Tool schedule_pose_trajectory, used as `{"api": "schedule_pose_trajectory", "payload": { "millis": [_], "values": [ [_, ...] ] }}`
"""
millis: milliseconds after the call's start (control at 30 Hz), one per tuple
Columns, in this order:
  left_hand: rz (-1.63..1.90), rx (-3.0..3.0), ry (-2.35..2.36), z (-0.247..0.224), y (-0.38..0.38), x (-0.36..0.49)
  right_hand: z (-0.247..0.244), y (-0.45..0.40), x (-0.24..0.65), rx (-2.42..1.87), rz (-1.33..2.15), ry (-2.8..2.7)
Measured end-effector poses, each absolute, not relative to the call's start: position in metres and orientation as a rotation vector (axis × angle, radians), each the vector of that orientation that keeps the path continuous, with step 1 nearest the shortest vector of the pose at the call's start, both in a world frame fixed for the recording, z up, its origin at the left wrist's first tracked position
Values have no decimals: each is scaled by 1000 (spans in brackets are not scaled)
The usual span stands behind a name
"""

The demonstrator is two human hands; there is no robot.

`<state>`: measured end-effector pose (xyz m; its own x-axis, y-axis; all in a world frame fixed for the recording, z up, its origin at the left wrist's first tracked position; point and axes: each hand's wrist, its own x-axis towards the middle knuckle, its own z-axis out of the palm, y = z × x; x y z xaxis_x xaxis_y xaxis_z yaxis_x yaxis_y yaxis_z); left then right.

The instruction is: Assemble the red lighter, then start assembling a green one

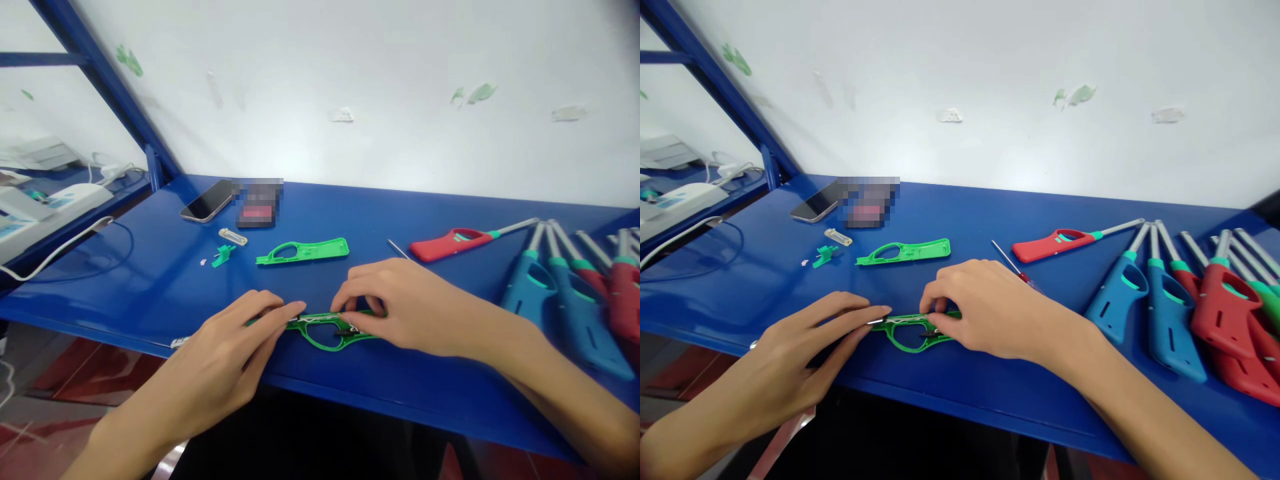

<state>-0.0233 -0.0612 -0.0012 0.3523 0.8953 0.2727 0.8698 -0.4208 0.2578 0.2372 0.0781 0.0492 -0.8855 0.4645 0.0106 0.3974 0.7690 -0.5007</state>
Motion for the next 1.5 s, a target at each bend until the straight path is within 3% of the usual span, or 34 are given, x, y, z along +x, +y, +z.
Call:
{"api": "schedule_pose_trajectory", "payload": {
  "millis": [1500],
  "values": [
    [489, 2520, 1620, 6, -60, -21, 50, 78, 236, -684, 785, -2831]
  ]
}}
